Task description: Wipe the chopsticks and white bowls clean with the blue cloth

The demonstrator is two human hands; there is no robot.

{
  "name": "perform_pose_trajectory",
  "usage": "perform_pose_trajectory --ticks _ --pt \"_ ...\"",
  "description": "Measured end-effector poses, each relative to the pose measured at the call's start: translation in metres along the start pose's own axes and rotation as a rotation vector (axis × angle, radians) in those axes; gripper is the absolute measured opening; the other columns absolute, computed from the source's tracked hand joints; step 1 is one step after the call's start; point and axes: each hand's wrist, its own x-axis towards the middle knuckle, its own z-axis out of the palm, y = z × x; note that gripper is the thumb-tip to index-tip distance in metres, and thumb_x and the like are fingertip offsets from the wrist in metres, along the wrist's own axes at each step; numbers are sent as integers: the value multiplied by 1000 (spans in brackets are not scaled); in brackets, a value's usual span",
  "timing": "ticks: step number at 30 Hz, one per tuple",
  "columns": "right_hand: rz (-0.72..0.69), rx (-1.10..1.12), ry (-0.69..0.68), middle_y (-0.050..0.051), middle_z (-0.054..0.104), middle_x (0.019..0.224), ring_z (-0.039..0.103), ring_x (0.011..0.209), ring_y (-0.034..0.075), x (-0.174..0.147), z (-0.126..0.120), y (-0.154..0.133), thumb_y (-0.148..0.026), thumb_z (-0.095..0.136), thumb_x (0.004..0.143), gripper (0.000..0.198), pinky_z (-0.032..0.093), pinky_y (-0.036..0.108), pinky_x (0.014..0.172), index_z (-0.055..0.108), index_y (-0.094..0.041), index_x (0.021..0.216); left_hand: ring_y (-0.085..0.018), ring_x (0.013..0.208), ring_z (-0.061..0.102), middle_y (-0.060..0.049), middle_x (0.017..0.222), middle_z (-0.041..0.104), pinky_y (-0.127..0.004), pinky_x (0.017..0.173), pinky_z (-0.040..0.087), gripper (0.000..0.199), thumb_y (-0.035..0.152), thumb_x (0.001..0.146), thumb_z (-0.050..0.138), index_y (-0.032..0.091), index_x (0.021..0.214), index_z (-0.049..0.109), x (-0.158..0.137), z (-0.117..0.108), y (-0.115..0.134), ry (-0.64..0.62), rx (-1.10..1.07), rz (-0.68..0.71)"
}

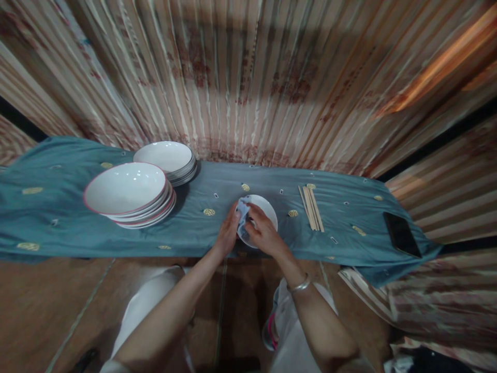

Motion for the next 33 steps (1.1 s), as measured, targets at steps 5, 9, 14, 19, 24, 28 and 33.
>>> perform_pose_trajectory --ticks 5,9,14,19,24,28,33 --pt "26 -225 86 14 38 140 35 130 24 2 3 2 -20 38 88 51 30 43 110 38 -16 139 -18 137 31 -9 146 40 -35 115 18 54 42 92 29 15 137 40 -2 -1 5 -33 25 48" --pt "20 -389 147 17 41 135 38 124 27 3 3 6 -18 38 88 50 33 46 106 40 -12 138 -18 136 32 -8 146 40 -36 115 18 51 40 93 27 17 136 39 -3 -2 8 -53 41 89" --pt "42 -558 153 19 43 133 39 122 29 2 0 10 -15 40 87 49 36 46 102 42 -10 136 -19 135 34 -6 145 42 -35 114 21 51 43 93 28 18 136 41 -5 -2 11 -49 55 58" --pt "146 -688 112 17 46 133 45 113 30 -1 -8 10 -17 41 88 46 39 44 96 46 -11 133 -19 137 31 -7 146 40 -33 114 20 55 45 92 28 16 137 41 -5 -2 12 -37 75 25" --pt "211 -744 43 16 50 129 47 110 28 -8 -17 11 -16 41 88 42 38 41 95 49 -12 129 -20 136 33 -7 145 42 -34 114 22 53 43 92 30 15 134 45 -5 -1 11 -13 49 -4" --pt "213 -749 -17 15 55 123 50 108 26 -15 -22 12 -15 39 89 37 39 38 94 54 -11 123 -20 135 35 -7 144 43 -34 114 22 53 43 92 30 15 134 45 -4 0 10 -1 32 8" --pt "240 -711 -68 12 62 112 55 101 23 -24 -29 8 -16 40 90 29 41 34 92 62 -15 109 -20 134 36 -8 143 45 -35 114 22 51 41 92 31 15 134 45 -5 0 11 1 20 17"
